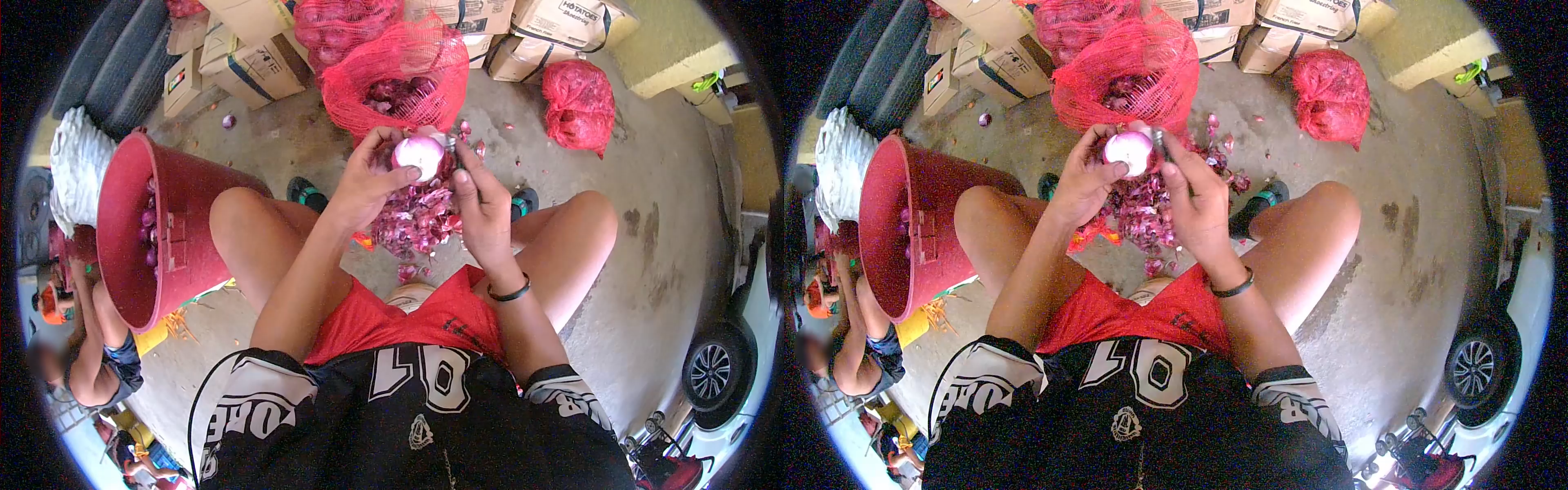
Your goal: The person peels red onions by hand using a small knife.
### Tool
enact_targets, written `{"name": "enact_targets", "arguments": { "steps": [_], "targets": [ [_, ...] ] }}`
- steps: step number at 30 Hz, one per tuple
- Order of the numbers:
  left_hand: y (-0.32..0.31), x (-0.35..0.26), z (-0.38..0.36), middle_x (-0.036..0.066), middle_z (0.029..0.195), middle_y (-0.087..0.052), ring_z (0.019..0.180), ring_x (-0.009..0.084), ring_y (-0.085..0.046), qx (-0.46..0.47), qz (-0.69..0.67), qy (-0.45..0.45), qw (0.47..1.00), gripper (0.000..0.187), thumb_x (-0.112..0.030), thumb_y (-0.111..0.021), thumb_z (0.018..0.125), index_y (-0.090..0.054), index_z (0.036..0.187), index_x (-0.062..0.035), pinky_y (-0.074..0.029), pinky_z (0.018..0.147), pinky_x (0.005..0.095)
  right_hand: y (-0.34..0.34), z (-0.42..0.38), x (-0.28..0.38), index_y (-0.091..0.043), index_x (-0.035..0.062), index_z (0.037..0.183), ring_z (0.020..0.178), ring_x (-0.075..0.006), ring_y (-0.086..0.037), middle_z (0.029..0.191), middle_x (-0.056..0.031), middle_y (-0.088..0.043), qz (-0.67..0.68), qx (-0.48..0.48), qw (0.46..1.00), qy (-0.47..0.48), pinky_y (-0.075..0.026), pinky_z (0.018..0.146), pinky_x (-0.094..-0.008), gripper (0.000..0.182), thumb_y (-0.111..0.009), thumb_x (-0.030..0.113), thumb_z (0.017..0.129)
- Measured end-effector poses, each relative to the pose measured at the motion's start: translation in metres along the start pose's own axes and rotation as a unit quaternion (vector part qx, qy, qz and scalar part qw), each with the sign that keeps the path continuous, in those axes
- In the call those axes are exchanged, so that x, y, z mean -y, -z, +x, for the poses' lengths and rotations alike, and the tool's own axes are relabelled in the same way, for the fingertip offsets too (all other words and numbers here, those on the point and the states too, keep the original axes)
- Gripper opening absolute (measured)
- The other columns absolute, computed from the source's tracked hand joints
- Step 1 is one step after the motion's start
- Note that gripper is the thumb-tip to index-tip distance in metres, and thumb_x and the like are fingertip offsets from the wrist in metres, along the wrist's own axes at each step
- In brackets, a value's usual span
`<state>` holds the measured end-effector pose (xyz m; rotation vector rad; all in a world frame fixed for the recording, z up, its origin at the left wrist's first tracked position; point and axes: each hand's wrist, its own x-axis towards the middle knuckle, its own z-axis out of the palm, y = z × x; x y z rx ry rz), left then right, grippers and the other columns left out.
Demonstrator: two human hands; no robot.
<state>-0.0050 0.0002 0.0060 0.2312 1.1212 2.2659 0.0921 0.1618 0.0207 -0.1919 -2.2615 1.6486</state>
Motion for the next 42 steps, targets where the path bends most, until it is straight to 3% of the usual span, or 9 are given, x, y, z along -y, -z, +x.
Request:
{"name": "enact_targets", "arguments": {
  "steps": [4,19,22,24,29,31,35,36,42],
  "targets": [
    [0.003,-0.002,-0.001,0.006,0.115,-0.055,0.106,0.0192,-0.059,0.031,-0.031,0.013,0.999,0.055,0.010,-0.073,0.073,-0.049,0.120,-0.0052,-0.050,0.095,0.0356,0.007,0.001,-0.003,-0.051,0.0015,0.136,0.073,-0.0056,-0.049,0.086,0.0025,-0.059,0.178,0.009,0.977,-0.118,-0.046,0.066,-0.0232,0.039,-0.050,0.018,0.101],
    [0.009,-0.007,-0.004,0.011,0.128,-0.055,0.118,0.0287,-0.057,0.115,-0.108,0.043,0.986,0.053,-0.008,-0.069,0.086,-0.044,0.132,-0.0085,-0.053,0.096,0.0472,0.013,0.007,-0.007,-0.050,0.0030,0.138,0.069,-0.0024,-0.044,0.085,0.0058,-0.054,0.223,-0.064,0.967,-0.104,-0.037,0.057,-0.0181,0.041,-0.050,0.024,0.102],
    [0.002,-0.011,-0.004,0.012,0.129,-0.054,0.119,0.0287,-0.056,0.105,-0.090,0.060,0.989,0.052,-0.010,-0.068,0.087,-0.042,0.133,-0.0085,-0.052,0.097,0.0463,0.017,0.005,-0.013,-0.045,0.0051,0.142,0.070,-0.0038,-0.047,0.095,0.0022,-0.060,0.250,-0.058,0.958,-0.128,-0.040,0.058,-0.0180,0.043,-0.048,0.023,0.103],
    [-0.001,-0.014,-0.006,0.013,0.130,-0.054,0.120,0.0287,-0.056,0.106,-0.103,0.078,0.986,0.052,-0.010,-0.068,0.088,-0.042,0.133,-0.0080,-0.051,0.098,0.0459,0.022,0.011,-0.021,-0.045,0.0028,0.142,0.071,-0.0093,-0.052,0.091,0.0001,-0.060,0.150,-0.065,0.980,-0.112,-0.046,0.064,-0.0247,0.044,-0.048,0.023,0.103],
    [0.000,-0.005,-0.002,0.013,0.127,-0.055,0.116,0.0271,-0.057,0.072,-0.070,0.015,0.995,0.047,-0.004,-0.066,0.088,-0.043,0.129,-0.0076,-0.049,0.100,0.0444,0.021,0.008,-0.003,-0.035,-0.0004,0.146,0.083,-0.0191,-0.062,0.104,-0.0108,-0.067,0.069,-0.030,0.984,-0.162,-0.051,0.077,-0.0320,0.051,-0.049,0.021,0.101],
    [-0.001,-0.004,-0.001,0.012,0.123,-0.056,0.112,0.0254,-0.059,0.038,-0.070,0.007,0.997,0.043,0.000,-0.066,0.086,-0.045,0.123,-0.0072,-0.050,0.097,0.0423,0.013,0.004,-0.002,-0.032,-0.0013,0.146,0.085,-0.0192,-0.063,0.109,-0.0163,-0.067,-0.016,-0.021,0.993,-0.112,-0.051,0.079,-0.0321,0.054,-0.051,0.020,0.100],
    [-0.006,-0.005,0.001,0.009,0.111,-0.058,0.102,0.0215,-0.062,-0.026,-0.057,-0.001,0.998,0.040,0.007,-0.069,0.081,-0.049,0.113,-0.0065,-0.054,0.090,0.0379,-0.003,0.002,0.006,-0.035,-0.0022,0.144,0.097,-0.0309,-0.066,0.113,-0.0268,-0.062,-0.098,0.004,0.987,0.124,-0.050,0.085,-0.0379,0.056,-0.057,0.014,0.095],
    [-0.008,-0.005,0.000,0.008,0.109,-0.057,0.100,0.0206,-0.062,-0.037,-0.049,-0.005,0.998,0.041,0.007,-0.070,0.080,-0.049,0.113,-0.0066,-0.054,0.089,0.0370,-0.007,0.000,0.006,-0.037,-0.0018,0.143,0.105,-0.0379,-0.063,0.118,-0.0284,-0.059,-0.085,0.019,0.991,0.101,-0.049,0.089,-0.0401,0.056,-0.058,0.013,0.094],
    [-0.010,-0.006,-0.001,0.006,0.108,-0.054,0.099,0.0175,-0.060,-0.029,-0.037,-0.008,0.999,0.045,0.008,-0.073,0.077,-0.049,0.112,-0.0076,-0.053,0.088,0.0337,-0.005,0.002,0.016,-0.040,-0.0003,0.142,0.104,-0.0395,-0.063,0.117,-0.0289,-0.060,-0.080,0.045,0.991,0.093,-0.049,0.089,-0.0404,0.057,-0.061,0.011,0.091]
  ]
}}
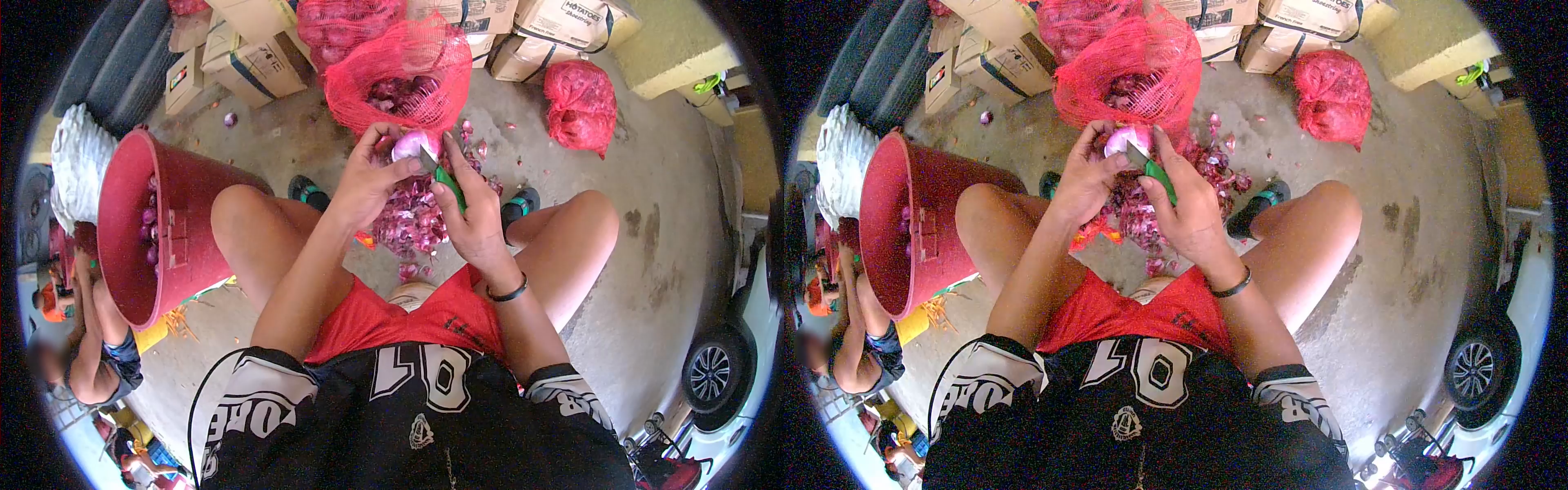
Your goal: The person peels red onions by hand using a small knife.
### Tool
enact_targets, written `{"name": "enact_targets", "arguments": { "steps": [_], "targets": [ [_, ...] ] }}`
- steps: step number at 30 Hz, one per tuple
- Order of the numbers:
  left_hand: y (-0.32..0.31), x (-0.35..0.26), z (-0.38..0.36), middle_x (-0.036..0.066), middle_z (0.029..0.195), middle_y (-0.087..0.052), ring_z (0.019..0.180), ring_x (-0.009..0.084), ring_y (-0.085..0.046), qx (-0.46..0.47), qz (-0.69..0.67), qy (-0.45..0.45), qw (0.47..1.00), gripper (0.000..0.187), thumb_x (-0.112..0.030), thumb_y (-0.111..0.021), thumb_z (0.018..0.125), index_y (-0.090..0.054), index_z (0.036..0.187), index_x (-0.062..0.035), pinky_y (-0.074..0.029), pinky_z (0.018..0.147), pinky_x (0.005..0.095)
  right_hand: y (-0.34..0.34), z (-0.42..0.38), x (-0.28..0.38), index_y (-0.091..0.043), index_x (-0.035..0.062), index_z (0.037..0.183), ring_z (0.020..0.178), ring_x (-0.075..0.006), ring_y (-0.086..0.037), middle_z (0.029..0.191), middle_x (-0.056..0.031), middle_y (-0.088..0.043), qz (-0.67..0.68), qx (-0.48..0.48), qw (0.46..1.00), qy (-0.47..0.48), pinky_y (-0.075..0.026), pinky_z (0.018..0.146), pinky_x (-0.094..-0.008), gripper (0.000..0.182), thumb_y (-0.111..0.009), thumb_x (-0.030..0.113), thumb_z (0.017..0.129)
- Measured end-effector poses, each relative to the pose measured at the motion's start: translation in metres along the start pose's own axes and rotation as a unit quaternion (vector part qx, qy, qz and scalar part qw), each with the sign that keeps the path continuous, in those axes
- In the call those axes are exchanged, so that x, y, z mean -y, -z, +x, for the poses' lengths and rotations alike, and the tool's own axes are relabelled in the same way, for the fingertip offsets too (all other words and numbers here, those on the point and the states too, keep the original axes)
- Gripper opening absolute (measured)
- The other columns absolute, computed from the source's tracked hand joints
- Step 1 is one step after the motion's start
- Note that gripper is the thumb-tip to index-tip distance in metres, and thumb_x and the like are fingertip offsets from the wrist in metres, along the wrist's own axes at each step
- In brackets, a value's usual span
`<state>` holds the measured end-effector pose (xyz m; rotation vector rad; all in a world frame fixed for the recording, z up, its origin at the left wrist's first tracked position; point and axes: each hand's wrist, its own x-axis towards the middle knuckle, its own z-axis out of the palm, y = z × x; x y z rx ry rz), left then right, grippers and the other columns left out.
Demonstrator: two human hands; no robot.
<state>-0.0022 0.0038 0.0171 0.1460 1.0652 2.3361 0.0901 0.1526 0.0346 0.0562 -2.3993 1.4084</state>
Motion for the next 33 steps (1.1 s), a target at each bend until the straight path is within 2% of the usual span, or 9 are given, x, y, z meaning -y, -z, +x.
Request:
{"name": "enact_targets", "arguments": {
  "steps": [3,6,9,12,18,21,25,30,33],
  "targets": [
    [0.005,0.004,0.002,0.006,0.109,-0.054,0.101,0.0170,-0.059,0.010,0.021,-0.008,1.000,0.046,0.008,-0.073,0.076,-0.049,0.111,-0.0077,-0.053,0.089,0.0331,0.000,0.001,-0.002,-0.042,-0.0005,0.141,0.103,-0.0391,-0.063,0.115,-0.0287,-0.060,-0.004,-0.007,1.000,0.013,-0.050,0.088,-0.0406,0.055,-0.061,0.010,0.091],
    [0.003,0.004,0.001,0.005,0.108,-0.054,0.101,0.0168,-0.058,0.011,0.014,-0.003,1.000,0.046,0.008,-0.074,0.076,-0.048,0.111,-0.0077,-0.052,0.089,0.0324,-0.003,0.001,-0.006,-0.045,0.0024,0.140,0.090,-0.0356,-0.065,0.104,-0.0239,-0.063,-0.017,-0.028,0.998,0.047,-0.051,0.081,-0.0396,0.054,-0.062,0.009,0.090],
    [0.002,0.004,0.002,0.005,0.108,-0.053,0.101,0.0167,-0.058,0.013,0.017,-0.011,1.000,0.046,0.008,-0.075,0.076,-0.048,0.110,-0.0076,-0.053,0.089,0.0323,-0.001,0.000,-0.002,-0.051,0.0059,0.137,0.075,-0.0302,-0.061,0.089,-0.0175,-0.061,-0.041,-0.004,0.999,0.008,-0.050,0.073,-0.0381,0.050,-0.063,0.005,0.088],
    [0.003,0.005,0.003,0.006,0.107,-0.054,0.101,0.0169,-0.058,0.014,0.047,-0.021,0.999,0.045,0.007,-0.075,0.075,-0.049,0.109,-0.0075,-0.053,0.089,0.0322,0.001,0.001,-0.001,-0.057,0.0083,0.132,0.065,-0.0264,-0.054,0.079,-0.0139,-0.055,-0.041,-0.038,0.998,0.019,-0.049,0.068,-0.0370,0.046,-0.063,0.003,0.087],
    [0.001,0.001,0.001,0.006,0.112,-0.054,0.104,0.0182,-0.059,0.024,0.033,-0.012,0.999,0.046,0.008,-0.075,0.074,-0.049,0.109,-0.0073,-0.053,0.090,0.0338,0.003,-0.001,-0.004,-0.059,0.0019,0.127,0.075,-0.0208,-0.060,0.092,-0.0147,-0.064,0.069,-0.062,0.995,-0.039,-0.050,0.074,-0.0340,0.035,-0.058,0.007,0.093],
    [0.011,0.005,0.002,0.006,0.118,-0.056,0.111,0.0231,-0.059,0.045,0.031,-0.015,0.998,0.055,0.008,-0.072,0.075,-0.048,0.122,-0.0092,-0.050,0.097,0.0401,0.006,0.000,-0.007,-0.059,-0.0008,0.126,0.079,-0.0183,-0.060,0.101,-0.0145,-0.067,0.090,-0.070,0.991,-0.077,-0.050,0.078,-0.0331,0.032,-0.055,0.009,0.096],
    [0.015,0.003,0.001,0.007,0.121,-0.058,0.114,0.0246,-0.058,0.057,-0.001,0.017,0.998,0.057,0.006,-0.073,0.075,-0.048,0.124,-0.0099,-0.049,0.100,0.0423,0.008,-0.001,-0.012,-0.057,0.0003,0.130,0.069,-0.0103,-0.053,0.102,-0.0076,-0.066,0.126,-0.068,0.985,-0.099,-0.047,0.069,-0.0264,0.034,-0.053,0.011,0.098],
    [0.013,-0.002,0.000,0.007,0.122,-0.058,0.117,0.0257,-0.057,0.096,-0.052,0.020,0.994,0.057,0.005,-0.073,0.076,-0.048,0.125,-0.0109,-0.047,0.102,0.0448,0.011,0.000,-0.012,-0.053,0.0038,0.136,0.062,-0.0005,-0.039,0.091,0.0041,-0.060,0.248,-0.096,0.951,-0.155,-0.036,0.054,-0.0173,0.037,-0.050,0.015,0.101],
    [0.006,-0.006,-0.002,0.008,0.122,-0.058,0.118,0.0260,-0.057,0.093,-0.072,0.000,0.993,0.057,0.004,-0.073,0.077,-0.047,0.125,-0.0098,-0.045,0.104,0.0454,0.015,0.003,-0.016,-0.051,0.0037,0.138,0.062,-0.0004,-0.038,0.087,0.0056,-0.058,0.201,-0.111,0.962,-0.147,-0.034,0.054,-0.0173,0.039,-0.049,0.016,0.101]
  ]
}}
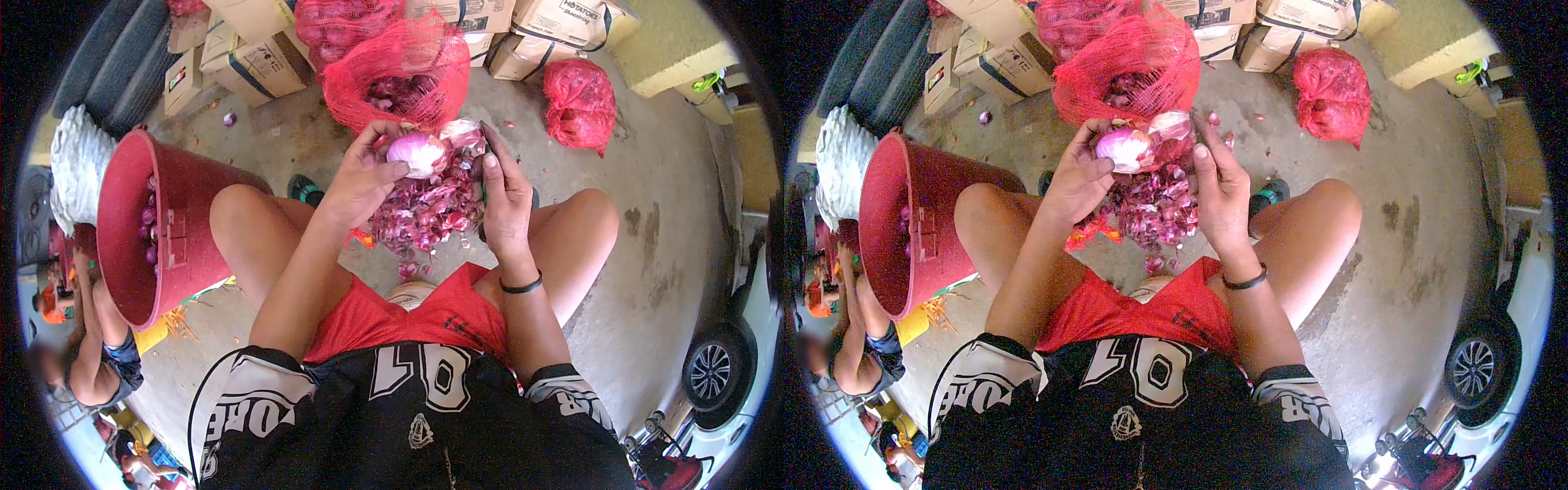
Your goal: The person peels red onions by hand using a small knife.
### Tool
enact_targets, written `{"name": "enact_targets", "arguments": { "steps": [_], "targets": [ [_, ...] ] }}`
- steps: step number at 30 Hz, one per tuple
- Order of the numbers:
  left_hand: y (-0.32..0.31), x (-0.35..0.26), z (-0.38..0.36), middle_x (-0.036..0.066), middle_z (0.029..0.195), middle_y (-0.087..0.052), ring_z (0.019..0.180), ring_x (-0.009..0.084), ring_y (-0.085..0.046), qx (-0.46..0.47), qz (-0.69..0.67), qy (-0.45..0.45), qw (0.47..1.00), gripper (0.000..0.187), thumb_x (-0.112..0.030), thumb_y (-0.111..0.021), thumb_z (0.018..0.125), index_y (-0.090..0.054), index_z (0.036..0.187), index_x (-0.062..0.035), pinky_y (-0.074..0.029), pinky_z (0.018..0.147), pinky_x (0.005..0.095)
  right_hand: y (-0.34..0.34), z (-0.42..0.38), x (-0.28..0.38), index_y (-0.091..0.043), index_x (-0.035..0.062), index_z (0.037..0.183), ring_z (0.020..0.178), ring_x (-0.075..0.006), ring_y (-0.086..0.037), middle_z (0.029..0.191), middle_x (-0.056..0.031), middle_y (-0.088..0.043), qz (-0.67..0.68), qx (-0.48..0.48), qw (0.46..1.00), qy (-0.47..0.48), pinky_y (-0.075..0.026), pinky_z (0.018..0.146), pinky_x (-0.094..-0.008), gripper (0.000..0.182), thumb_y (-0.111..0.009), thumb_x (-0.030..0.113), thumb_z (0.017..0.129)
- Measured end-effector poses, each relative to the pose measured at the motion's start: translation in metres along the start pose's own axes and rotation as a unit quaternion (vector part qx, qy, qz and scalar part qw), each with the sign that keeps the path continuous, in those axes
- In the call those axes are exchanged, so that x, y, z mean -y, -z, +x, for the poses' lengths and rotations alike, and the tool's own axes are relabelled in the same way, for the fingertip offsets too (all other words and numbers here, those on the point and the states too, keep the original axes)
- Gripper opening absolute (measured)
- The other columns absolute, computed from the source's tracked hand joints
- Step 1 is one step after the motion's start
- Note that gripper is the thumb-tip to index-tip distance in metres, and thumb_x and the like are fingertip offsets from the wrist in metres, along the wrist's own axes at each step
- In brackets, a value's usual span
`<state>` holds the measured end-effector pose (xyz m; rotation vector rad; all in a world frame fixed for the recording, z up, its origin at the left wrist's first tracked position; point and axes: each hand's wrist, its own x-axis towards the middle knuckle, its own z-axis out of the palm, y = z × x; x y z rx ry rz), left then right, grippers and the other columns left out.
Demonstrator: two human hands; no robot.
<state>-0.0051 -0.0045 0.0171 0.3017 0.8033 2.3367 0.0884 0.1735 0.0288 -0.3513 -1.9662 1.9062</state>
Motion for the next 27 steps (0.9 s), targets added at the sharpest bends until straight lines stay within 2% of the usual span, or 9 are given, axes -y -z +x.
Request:
{"name": "enact_targets", "arguments": {
  "steps": [2,5,7,9,13,16,19,22,27],
  "targets": [
    [0.004,0.003,0.001,0.008,0.122,-0.057,0.118,0.0252,-0.056,-0.010,0.014,0.012,1.000,0.056,0.005,-0.073,0.077,-0.047,0.124,-0.0088,-0.045,0.104,0.0446,0.001,0.000,-0.003,-0.048,0.0023,0.139,0.065,-0.0029,-0.046,0.091,0.0025,-0.061,-0.028,-0.005,0.999,0.016,-0.040,0.057,-0.0198,0.040,-0.049,0.016,0.101],
    [0.007,0.008,0.004,0.006,0.115,-0.056,0.110,0.0208,-0.057,-0.047,0.055,0.004,0.997,0.049,0.009,-0.072,0.076,-0.048,0.116,-0.0079,-0.048,0.098,0.0387,-0.002,-0.001,-0.012,-0.042,-0.0004,0.142,0.083,-0.0157,-0.062,0.106,-0.0109,-0.066,-0.119,-0.002,0.991,0.066,-0.049,0.071,-0.0289,0.046,-0.050,0.015,0.099],
    [0.001,0.011,0.005,0.004,0.110,-0.054,0.105,0.0178,-0.057,-0.074,0.072,-0.003,0.995,0.046,0.010,-0.072,0.076,-0.048,0.112,-0.0075,-0.049,0.094,0.0349,-0.008,-0.004,-0.006,-0.038,-0.0018,0.143,0.099,-0.0259,-0.065,0.116,-0.0207,-0.063,-0.159,0.012,0.982,0.102,-0.050,0.082,-0.0350,0.050,-0.052,0.015,0.098],
    [-0.006,0.011,0.005,0.003,0.108,-0.053,0.103,0.0158,-0.056,-0.098,0.073,-0.002,0.993,0.046,0.010,-0.073,0.075,-0.048,0.110,-0.0072,-0.049,0.092,0.0327,-0.018,-0.010,0.004,-0.035,-0.0031,0.144,0.113,-0.0353,-0.061,0.124,-0.0293,-0.057,-0.161,0.039,0.977,0.133,-0.047,0.093,-0.0401,0.055,-0.054,0.014,0.096],
    [-0.005,0.014,0.005,0.002,0.107,-0.052,0.102,0.0144,-0.055,-0.105,0.105,-0.012,0.989,0.046,0.008,-0.075,0.074,-0.049,0.109,-0.0073,-0.049,0.091,0.0307,-0.023,-0.009,0.007,-0.036,-0.0027,0.143,0.108,-0.0398,-0.062,0.119,-0.0296,-0.059,-0.204,0.073,0.963,0.160,-0.049,0.091,-0.0415,0.057,-0.058,0.013,0.093],
    [-0.005,0.015,0.006,0.001,0.105,-0.051,0.101,0.0136,-0.055,-0.106,0.110,-0.027,0.988,0.046,0.008,-0.076,0.074,-0.049,0.108,-0.0073,-0.049,0.089,0.0305,-0.023,-0.008,0.005,-0.038,-0.0012,0.143,0.108,-0.0395,-0.062,0.117,-0.0289,-0.060,-0.209,0.080,0.963,0.151,-0.050,0.090,-0.0407,0.057,-0.059,0.012,0.092],
    [-0.004,0.015,0.006,0.001,0.105,-0.050,0.099,0.0130,-0.054,-0.101,0.119,-0.034,0.987,0.045,0.008,-0.075,0.075,-0.048,0.108,-0.0070,-0.049,0.089,0.0300,-0.024,-0.006,0.000,-0.042,0.0008,0.141,0.097,-0.0383,-0.065,0.108,-0.0266,-0.063,-0.235,0.057,0.952,0.189,-0.051,0.084,-0.0405,0.054,-0.059,0.009,0.091],
    [-0.002,0.017,0.007,0.001,0.105,-0.050,0.100,0.0131,-0.054,-0.098,0.122,-0.037,0.987,0.044,0.008,-0.075,0.075,-0.048,0.108,-0.0063,-0.049,0.089,0.0300,-0.023,-0.006,0.006,-0.049,0.0017,0.137,0.083,-0.0360,-0.063,0.097,-0.0234,-0.063,-0.231,0.055,0.957,0.169,-0.051,0.078,-0.0400,0.048,-0.059,0.006,0.090],
    [-0.002,0.014,0.007,0.003,0.107,-0.052,0.106,0.0159,-0.055,-0.085,0.105,-0.032,0.990,0.045,0.008,-0.074,0.076,-0.048,0.110,-0.0051,-0.050,0.094,0.0335,-0.018,-0.003,0.004,-0.056,0.0003,0.130,0.075,-0.0294,-0.061,0.091,-0.0195,-0.063,-0.222,0.050,0.956,0.185,-0.050,0.074,-0.0372,0.040,-0.060,0.006,0.091]
  ]
}}
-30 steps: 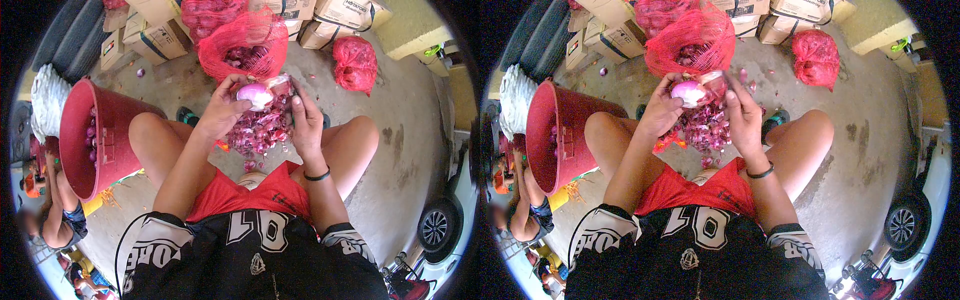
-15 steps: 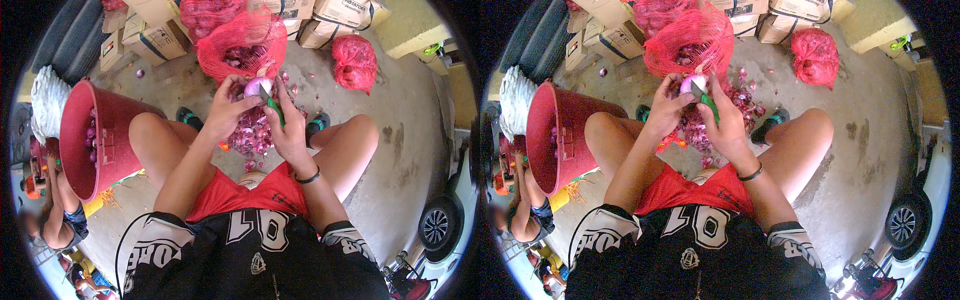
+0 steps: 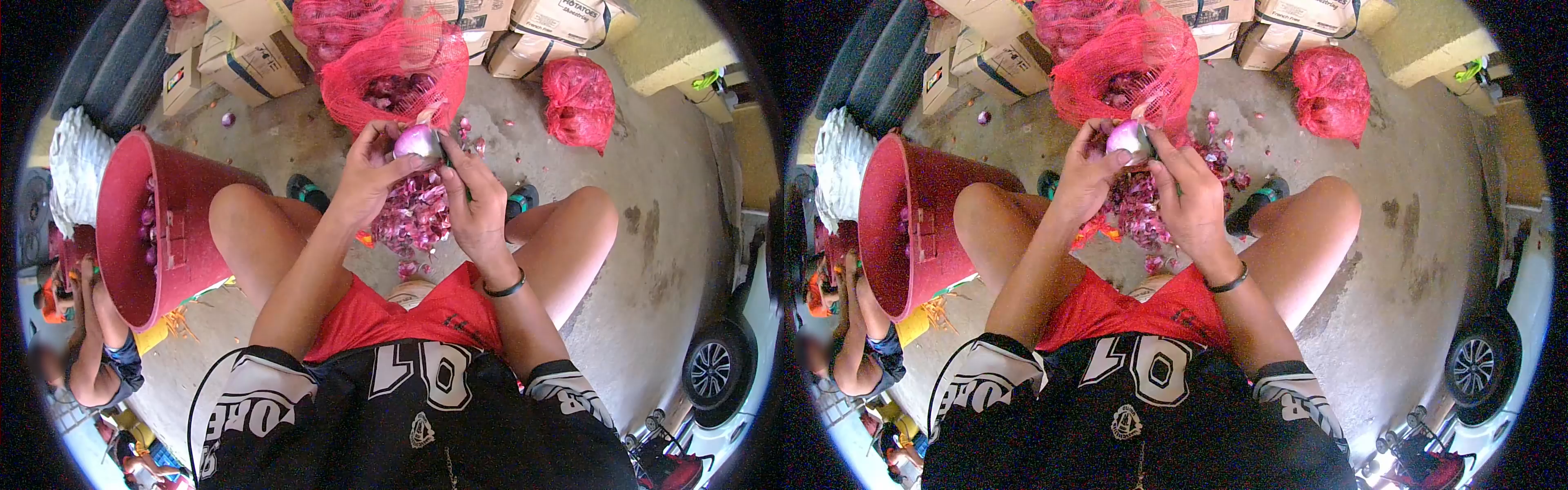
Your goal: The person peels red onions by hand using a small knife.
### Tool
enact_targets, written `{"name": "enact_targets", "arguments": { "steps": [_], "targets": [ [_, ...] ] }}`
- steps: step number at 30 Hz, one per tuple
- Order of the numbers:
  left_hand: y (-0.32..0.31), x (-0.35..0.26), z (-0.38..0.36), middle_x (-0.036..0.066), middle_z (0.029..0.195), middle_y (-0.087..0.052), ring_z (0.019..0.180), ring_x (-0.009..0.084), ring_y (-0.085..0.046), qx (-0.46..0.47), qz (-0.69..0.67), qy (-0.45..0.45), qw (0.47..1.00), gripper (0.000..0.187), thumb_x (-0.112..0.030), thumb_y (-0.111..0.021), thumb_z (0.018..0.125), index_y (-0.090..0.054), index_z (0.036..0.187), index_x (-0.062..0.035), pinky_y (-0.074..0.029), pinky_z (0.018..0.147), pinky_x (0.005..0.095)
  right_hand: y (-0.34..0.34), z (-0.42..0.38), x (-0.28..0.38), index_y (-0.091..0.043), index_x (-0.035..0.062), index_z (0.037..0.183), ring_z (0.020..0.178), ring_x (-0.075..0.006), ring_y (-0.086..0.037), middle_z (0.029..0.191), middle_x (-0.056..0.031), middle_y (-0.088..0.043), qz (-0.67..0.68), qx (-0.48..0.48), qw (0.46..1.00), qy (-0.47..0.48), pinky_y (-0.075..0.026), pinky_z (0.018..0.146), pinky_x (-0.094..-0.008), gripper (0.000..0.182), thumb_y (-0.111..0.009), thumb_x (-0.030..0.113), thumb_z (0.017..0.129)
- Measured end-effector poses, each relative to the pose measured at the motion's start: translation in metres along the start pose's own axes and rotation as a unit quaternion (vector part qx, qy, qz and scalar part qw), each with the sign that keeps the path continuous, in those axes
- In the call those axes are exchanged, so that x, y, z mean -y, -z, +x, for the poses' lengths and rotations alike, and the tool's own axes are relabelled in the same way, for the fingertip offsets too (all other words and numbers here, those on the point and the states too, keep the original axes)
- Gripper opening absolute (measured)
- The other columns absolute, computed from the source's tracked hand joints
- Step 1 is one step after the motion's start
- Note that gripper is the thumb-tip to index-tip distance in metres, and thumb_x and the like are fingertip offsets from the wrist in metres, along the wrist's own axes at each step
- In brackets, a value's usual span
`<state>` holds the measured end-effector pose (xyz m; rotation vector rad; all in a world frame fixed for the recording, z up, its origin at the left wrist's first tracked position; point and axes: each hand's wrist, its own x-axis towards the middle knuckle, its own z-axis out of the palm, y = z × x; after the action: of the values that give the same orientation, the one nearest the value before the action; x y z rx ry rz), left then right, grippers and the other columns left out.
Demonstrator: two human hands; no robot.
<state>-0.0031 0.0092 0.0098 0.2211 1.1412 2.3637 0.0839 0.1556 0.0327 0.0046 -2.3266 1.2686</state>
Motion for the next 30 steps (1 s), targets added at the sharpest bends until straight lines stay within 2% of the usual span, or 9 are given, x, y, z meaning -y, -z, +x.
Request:
{"name": "enact_targets", "arguments": {
  "steps": [6,8,10,13,15,17,21,24,30],
  "targets": [
    [0.010,-0.001,0.000,0.011,0.125,-0.056,0.114,0.0298,-0.059,0.056,-0.043,0.018,0.997,0.055,0.004,-0.071,0.079,-0.045,0.127,-0.0090,-0.051,0.098,0.0499,0.003,-0.004,-0.009,-0.054,-0.0005,0.132,0.091,-0.0155,-0.061,0.108,-0.0115,-0.067,0.184,-0.023,0.969,-0.163,-0.048,0.086,-0.0306,0.036,-0.053,0.011,0.098],
    [0.015,-0.002,-0.001,0.012,0.125,-0.056,0.116,0.0323,-0.058,0.085,-0.066,0.029,0.994,0.055,0.001,-0.071,0.080,-0.045,0.127,-0.0093,-0.050,0.097,0.0541,0.005,-0.002,-0.013,-0.052,0.0006,0.135,0.089,-0.0107,-0.056,0.105,-0.0067,-0.064,0.204,-0.041,0.963,-0.172,-0.045,0.082,-0.0262,0.037,-0.051,0.015,0.100],
    [0.013,-0.006,-0.002,0.013,0.125,-0.056,0.117,0.0340,-0.057,0.104,-0.081,0.033,0.991,0.054,-0.002,-0.072,0.081,-0.045,0.127,-0.0095,-0.050,0.097,0.0564,0.011,0.003,-0.020,-0.050,0.0024,0.138,0.077,-0.0045,-0.047,0.093,0.0004,-0.057,0.173,-0.059,0.971,-0.153,-0.041,0.068,-0.0196,0.040,-0.048,0.019,0.102],
    [0.010,-0.011,-0.002,0.014,0.126,-0.056,0.117,0.0347,-0.057,0.101,-0.087,0.033,0.991,0.053,-0.003,-0.072,0.081,-0.045,0.127,-0.0094,-0.050,0.097,0.0561,0.020,0.000,-0.011,-0.041,-0.0002,0.142,0.089,-0.0100,-0.055,0.122,-0.0094,-0.059,0.183,-0.015,0.961,-0.205,-0.047,0.083,-0.0257,0.046,-0.051,0.017,0.101],
    [0.013,-0.007,0.001,0.014,0.126,-0.057,0.117,0.0342,-0.057,0.077,-0.084,0.037,0.993,0.053,-0.001,-0.071,0.081,-0.045,0.126,-0.0093,-0.050,0.097,0.0549,0.015,-0.003,-0.008,-0.037,-0.0005,0.145,0.096,-0.0125,-0.057,0.126,-0.0123,-0.058,0.194,0.021,0.960,-0.202,-0.046,0.088,-0.0275,0.050,-0.050,0.017,0.100],
    [0.012,-0.002,0.002,0.014,0.126,-0.057,0.117,0.0332,-0.058,0.051,-0.051,0.007,0.997,0.052,0.001,-0.070,0.080,-0.045,0.125,-0.0090,-0.050,0.097,0.0539,0.007,-0.008,-0.011,-0.033,-0.0014,0.146,0.113,-0.0219,-0.058,0.133,-0.0195,-0.056,0.160,0.032,0.973,-0.163,-0.044,0.095,-0.0323,0.054,-0.053,0.014,0.097],
    [0.010,0.001,0.003,0.014,0.125,-0.058,0.116,0.0304,-0.058,0.037,-0.026,-0.014,0.999,0.050,0.004,-0.069,0.080,-0.045,0.122,-0.0089,-0.050,0.098,0.0510,0.007,-0.005,0.000,-0.033,-0.0016,0.145,0.121,-0.0290,-0.057,0.134,-0.0268,-0.052,0.116,0.058,0.982,-0.138,-0.044,0.098,-0.0356,0.057,-0.056,0.013,0.095],
    [-0.004,-0.009,0.000,0.009,0.116,-0.056,0.110,0.0223,-0.059,0.004,-0.069,0.030,0.997,0.043,0.012,-0.067,0.079,-0.046,0.111,-0.0071,-0.052,0.096,0.0404,0.007,-0.006,-0.004,-0.033,-0.0014,0.146,0.117,-0.0296,-0.060,0.130,-0.0272,-0.055,0.104,0.063,0.986,-0.113,-0.045,0.096,-0.0360,0.058,-0.056,0.014,0.094],
    [-0.001,0.002,0.001,0.009,0.111,-0.057,0.104,0.0203,-0.060,-0.016,-0.056,0.008,0.998,0.038,0.009,-0.068,0.081,-0.046,0.108,-0.0055,-0.053,0.093,0.0393,-0.004,-0.003,0.002,-0.034,-0.0011,0.145,0.117,-0.0332,-0.059,0.130,-0.0273,-0.055,0.079,0.049,0.994,-0.050,-0.046,0.097,-0.0375,0.058,-0.056,0.013,0.094]
  ]
}}
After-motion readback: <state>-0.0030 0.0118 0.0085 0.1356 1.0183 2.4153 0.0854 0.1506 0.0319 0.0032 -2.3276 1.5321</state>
